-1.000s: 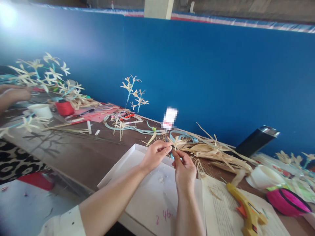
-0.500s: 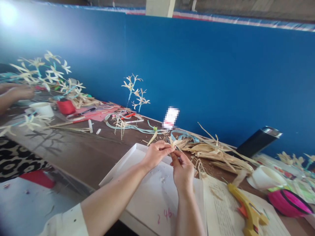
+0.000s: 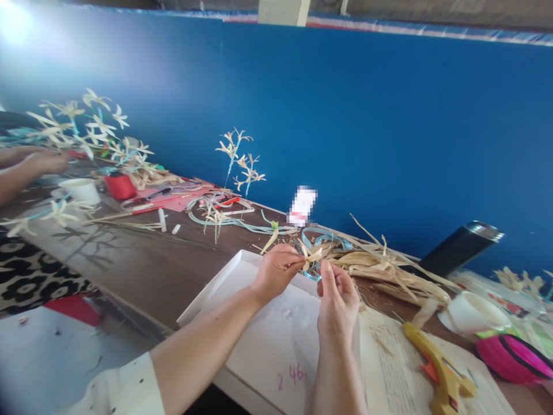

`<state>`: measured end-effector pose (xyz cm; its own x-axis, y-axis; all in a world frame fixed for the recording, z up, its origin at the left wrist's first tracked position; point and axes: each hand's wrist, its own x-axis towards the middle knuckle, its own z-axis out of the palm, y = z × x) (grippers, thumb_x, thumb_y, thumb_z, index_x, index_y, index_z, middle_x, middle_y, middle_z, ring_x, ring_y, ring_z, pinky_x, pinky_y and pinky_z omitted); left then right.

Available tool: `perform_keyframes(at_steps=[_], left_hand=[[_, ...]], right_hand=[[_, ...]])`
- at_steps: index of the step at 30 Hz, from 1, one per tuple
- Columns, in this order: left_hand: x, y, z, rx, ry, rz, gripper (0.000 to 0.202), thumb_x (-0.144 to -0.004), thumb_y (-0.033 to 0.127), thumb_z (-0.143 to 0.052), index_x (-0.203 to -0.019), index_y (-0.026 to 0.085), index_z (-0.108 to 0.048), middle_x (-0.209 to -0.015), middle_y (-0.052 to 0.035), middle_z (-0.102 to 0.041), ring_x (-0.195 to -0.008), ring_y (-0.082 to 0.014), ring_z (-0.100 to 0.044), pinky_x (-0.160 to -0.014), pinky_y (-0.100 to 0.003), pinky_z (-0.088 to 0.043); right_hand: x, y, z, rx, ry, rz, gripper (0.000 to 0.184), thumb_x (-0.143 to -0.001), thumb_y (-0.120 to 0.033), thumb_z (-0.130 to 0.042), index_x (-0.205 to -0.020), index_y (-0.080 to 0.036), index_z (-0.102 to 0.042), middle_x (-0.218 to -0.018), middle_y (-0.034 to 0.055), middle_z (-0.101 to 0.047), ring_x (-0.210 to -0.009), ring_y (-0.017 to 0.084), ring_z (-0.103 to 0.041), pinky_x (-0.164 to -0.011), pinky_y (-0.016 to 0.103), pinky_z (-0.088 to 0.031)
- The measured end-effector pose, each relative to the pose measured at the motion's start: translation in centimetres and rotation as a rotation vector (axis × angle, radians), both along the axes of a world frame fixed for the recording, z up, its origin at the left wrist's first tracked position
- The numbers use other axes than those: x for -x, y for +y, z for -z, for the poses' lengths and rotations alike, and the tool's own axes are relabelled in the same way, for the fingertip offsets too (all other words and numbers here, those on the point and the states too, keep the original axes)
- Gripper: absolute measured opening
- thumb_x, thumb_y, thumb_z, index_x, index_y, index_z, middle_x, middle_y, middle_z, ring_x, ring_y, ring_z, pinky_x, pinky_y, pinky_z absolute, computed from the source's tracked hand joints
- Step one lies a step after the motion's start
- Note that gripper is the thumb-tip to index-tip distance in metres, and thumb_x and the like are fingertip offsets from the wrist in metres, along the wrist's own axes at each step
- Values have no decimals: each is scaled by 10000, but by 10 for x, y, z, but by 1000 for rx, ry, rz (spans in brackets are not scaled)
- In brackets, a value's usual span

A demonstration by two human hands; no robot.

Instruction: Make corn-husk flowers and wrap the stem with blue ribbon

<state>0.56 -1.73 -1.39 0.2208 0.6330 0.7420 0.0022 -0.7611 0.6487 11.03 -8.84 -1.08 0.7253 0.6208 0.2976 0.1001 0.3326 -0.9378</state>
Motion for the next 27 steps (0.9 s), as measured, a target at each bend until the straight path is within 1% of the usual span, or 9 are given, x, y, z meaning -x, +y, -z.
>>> perform_keyframes(at_steps=[3, 7, 12, 16, 20, 24, 27], left_hand=[[1, 0, 0, -83, 69, -18, 194, -830, 301, -575, -779, 192, -727, -733, -44, -658, -765, -141, -590, -724, -262, -479], [1, -1, 1, -111, 105, -14, 199, -842, 309, -557, -832, 205, -726, -754, -43, -665, -775, -140, -599, -725, -267, -486], [-2, -2, 4, -62, 66, 52, 184, -840, 291, -562, -870, 201, -719, -833, -46, -696, -793, -133, -629, -741, -250, -504], [-3, -2, 7, 11, 86, 48, 164, -828, 271, -577, -880, 207, -719, -826, -36, -702, -778, -131, -634, -728, -237, -503], [-3, -2, 7, 74, 80, 46, 184, -810, 278, -602, -944, 207, -705, -897, -36, -709, -781, -133, -636, -724, -238, -509], [-4, -3, 8, 69, 90, 59, 142, -807, 248, -600, -878, 207, -716, -867, -24, -712, -776, -126, -634, -737, -230, -500], [-5, -4, 8, 103, 101, 32, 118, -790, 238, -616, -840, 211, -720, -830, -14, -712, -742, -119, -631, -721, -219, -495]], right_hand=[[1, -1, -2, 11, -13, -22, 312, -703, -457, -699, -767, -158, -640, -545, -41, -488, -485, 76, -360, -459, 213, -276], [1, -1, -3, 13, 6, -48, 329, -661, -451, -736, -772, -158, -634, -534, -49, -475, -468, 72, -346, -447, 213, -261], [1, -1, -3, 6, 30, -57, 322, -651, -430, -744, -780, -159, -629, -544, -46, -484, -469, 72, -362, -437, 207, -265], [2, 0, -2, -26, 57, -59, 299, -650, -403, -749, -776, -160, -630, -562, -42, -502, -472, 71, -371, -441, 206, -265], [2, 1, -2, -60, 72, -83, 252, -658, -352, -755, -777, -164, -638, -540, -52, -497, -475, 69, -364, -451, 204, -262], [4, 0, -3, -52, 63, -83, 236, -660, -345, -752, -781, -173, -646, -539, -58, -507, -470, 65, -367, -448, 203, -267], [5, 0, -5, -57, 58, -69, 234, -656, -336, -756, -785, -176, -643, -560, -57, -523, -463, 61, -375, -441, 200, -278]])
